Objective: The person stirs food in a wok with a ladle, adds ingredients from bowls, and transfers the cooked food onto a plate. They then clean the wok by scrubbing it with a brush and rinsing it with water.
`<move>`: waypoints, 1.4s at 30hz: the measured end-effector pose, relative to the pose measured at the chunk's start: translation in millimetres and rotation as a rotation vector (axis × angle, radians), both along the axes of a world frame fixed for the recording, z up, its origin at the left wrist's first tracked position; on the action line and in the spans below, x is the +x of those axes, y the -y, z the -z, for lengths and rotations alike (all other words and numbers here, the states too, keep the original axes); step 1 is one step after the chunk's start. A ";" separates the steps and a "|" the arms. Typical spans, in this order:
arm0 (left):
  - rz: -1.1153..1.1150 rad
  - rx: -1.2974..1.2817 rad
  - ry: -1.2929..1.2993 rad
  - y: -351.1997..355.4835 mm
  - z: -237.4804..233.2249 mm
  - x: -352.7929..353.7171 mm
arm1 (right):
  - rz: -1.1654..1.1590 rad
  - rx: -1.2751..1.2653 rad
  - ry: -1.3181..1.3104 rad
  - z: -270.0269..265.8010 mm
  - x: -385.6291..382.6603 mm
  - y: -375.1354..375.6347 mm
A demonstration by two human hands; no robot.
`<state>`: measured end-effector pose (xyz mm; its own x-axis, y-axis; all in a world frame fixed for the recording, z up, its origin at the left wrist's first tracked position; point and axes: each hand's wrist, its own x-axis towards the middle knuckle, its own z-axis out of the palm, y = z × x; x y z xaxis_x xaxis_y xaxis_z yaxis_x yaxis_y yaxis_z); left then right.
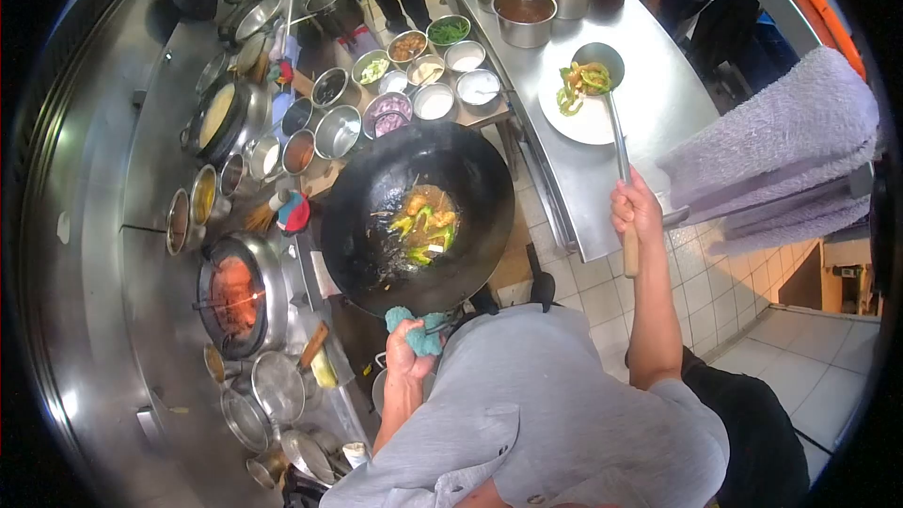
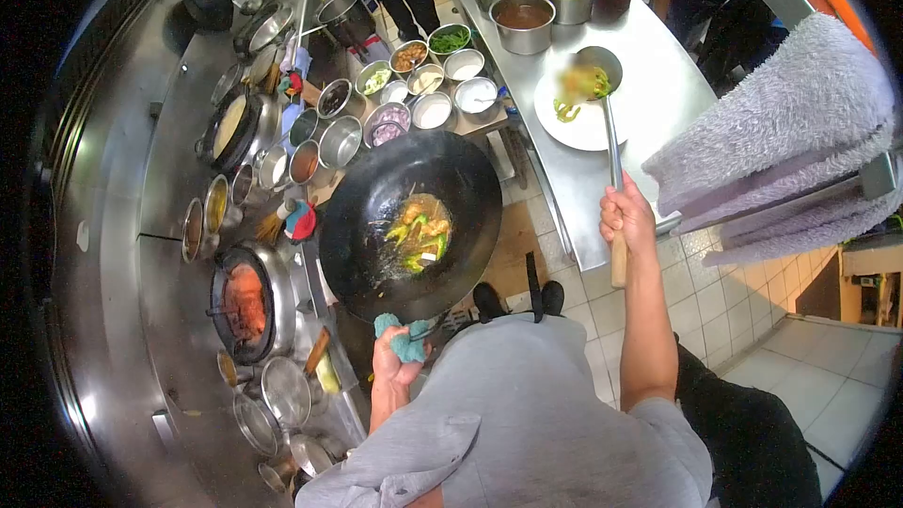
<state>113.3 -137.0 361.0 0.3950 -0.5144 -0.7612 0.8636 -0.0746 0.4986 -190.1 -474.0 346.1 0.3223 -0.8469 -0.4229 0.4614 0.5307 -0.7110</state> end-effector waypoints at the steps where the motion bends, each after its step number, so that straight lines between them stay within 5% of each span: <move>1: -0.003 -0.005 -0.004 -1.5 1.2 0.7 | 0.000 0.001 0.003 -2.3 -0.3 -1.2; 15: 0.072 -0.083 -0.019 -16.8 11.1 9.8 | -0.177 -0.051 -0.335 -34.7 3.7 -16.3; 24: 0.055 -0.094 -0.020 -19.0 15.8 7.7 | -0.287 -0.234 -0.885 -22.9 21.7 -19.0; 27: 0.044 -0.084 0.003 -16.6 11.3 3.9 | -0.145 -0.881 -1.250 25.1 16.1 -18.7; 33: 0.024 -0.080 0.023 -15.3 7.3 3.0 | -0.224 -0.608 -1.303 5.8 23.6 -26.1; 36: 0.027 -0.083 0.031 -15.6 7.8 3.8 | -0.171 -0.693 -1.315 19.0 18.8 -21.7; 39: 0.030 -0.106 0.017 -21.1 16.0 3.8 | 0.068 -1.127 -1.313 81.9 4.6 -5.4; 42: 0.046 -0.093 -0.011 -26.2 29.1 7.0 | -0.116 -0.286 -0.685 17.1 14.8 -25.0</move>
<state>120.3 -110.9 331.9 0.3609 -0.6005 -0.7136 0.8660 -0.0682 0.4954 -175.4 -449.1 329.1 0.1603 -0.9305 -0.3294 -0.1821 0.3001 -0.9363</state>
